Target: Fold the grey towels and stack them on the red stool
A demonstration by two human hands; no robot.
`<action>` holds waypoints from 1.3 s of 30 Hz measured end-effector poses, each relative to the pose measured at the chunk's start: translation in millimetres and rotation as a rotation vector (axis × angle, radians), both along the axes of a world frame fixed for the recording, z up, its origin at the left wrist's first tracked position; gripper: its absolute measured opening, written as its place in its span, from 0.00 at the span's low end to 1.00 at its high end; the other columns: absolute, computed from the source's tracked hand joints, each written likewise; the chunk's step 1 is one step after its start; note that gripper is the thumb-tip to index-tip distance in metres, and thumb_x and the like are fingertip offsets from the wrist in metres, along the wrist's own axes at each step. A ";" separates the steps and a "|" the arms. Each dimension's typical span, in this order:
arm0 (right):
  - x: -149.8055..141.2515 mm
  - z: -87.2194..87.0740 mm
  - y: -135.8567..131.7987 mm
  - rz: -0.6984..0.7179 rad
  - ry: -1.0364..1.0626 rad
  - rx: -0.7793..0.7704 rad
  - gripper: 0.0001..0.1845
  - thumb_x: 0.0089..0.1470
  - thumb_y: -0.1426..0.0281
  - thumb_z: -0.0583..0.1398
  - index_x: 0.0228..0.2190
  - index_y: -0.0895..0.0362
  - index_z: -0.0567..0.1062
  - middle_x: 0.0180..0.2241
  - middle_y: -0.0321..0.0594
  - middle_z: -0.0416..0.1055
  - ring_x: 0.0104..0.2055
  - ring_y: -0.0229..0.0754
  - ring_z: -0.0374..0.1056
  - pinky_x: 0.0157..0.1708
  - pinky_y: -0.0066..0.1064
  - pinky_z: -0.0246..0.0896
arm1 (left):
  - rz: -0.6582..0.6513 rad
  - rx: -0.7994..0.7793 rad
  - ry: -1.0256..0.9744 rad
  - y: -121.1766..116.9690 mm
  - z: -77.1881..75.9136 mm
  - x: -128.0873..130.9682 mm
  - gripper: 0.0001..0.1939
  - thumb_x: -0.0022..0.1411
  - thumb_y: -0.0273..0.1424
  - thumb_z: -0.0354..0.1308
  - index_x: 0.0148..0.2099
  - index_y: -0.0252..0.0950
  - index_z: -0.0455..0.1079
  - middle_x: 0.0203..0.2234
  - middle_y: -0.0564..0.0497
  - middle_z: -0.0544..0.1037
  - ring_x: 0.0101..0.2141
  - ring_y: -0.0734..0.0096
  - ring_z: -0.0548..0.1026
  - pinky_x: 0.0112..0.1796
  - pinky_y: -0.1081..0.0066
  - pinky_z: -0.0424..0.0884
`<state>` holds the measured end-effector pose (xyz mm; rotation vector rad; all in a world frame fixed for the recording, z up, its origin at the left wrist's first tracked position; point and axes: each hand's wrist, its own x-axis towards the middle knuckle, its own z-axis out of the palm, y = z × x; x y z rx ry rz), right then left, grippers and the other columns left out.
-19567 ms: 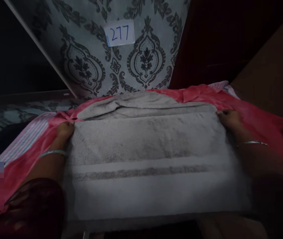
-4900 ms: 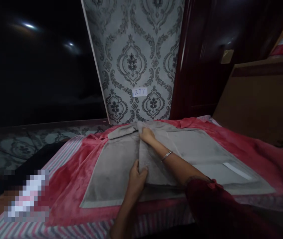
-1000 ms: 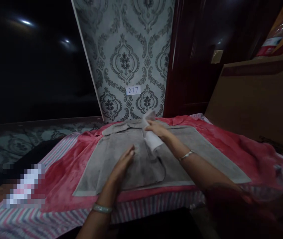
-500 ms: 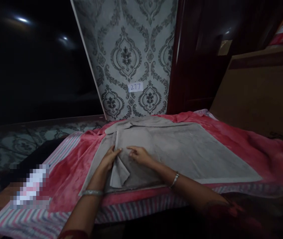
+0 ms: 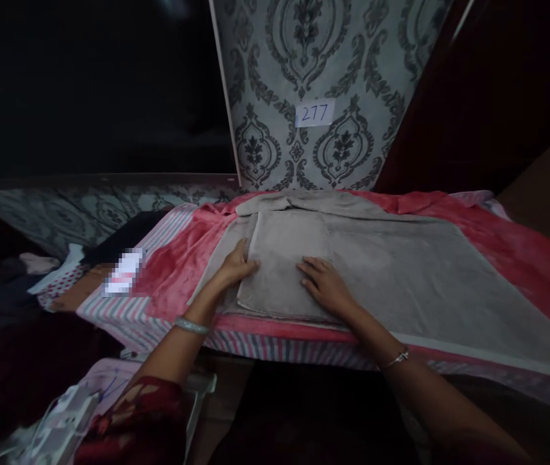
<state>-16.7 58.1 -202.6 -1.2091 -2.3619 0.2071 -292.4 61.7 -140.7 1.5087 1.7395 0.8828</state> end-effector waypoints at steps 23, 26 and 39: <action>-43.8 34.5 -10.3 0.396 -0.063 -0.182 0.37 0.64 0.51 0.55 0.69 0.46 0.53 0.71 0.38 0.44 0.74 0.49 0.30 0.70 0.54 0.22 | -0.625 0.201 0.797 126.2 7.7 86.4 0.31 0.70 0.46 0.45 0.71 0.45 0.53 0.72 0.45 0.49 0.70 0.53 0.45 0.65 0.40 0.42; -40.1 36.3 -8.9 0.403 -0.009 -0.236 0.38 0.64 0.52 0.55 0.69 0.46 0.52 0.71 0.38 0.43 0.74 0.48 0.29 0.70 0.52 0.19 | -0.641 0.210 0.822 146.0 -3.4 80.9 0.32 0.69 0.48 0.47 0.71 0.46 0.53 0.71 0.45 0.49 0.70 0.50 0.45 0.64 0.38 0.42; -39.7 21.4 1.8 0.507 0.030 -0.389 0.40 0.64 0.52 0.55 0.70 0.40 0.44 0.71 0.33 0.36 0.74 0.50 0.26 0.71 0.54 0.18 | -0.632 0.225 0.756 181.0 -18.0 61.6 0.36 0.68 0.54 0.44 0.73 0.49 0.48 0.72 0.48 0.48 0.70 0.54 0.46 0.66 0.44 0.39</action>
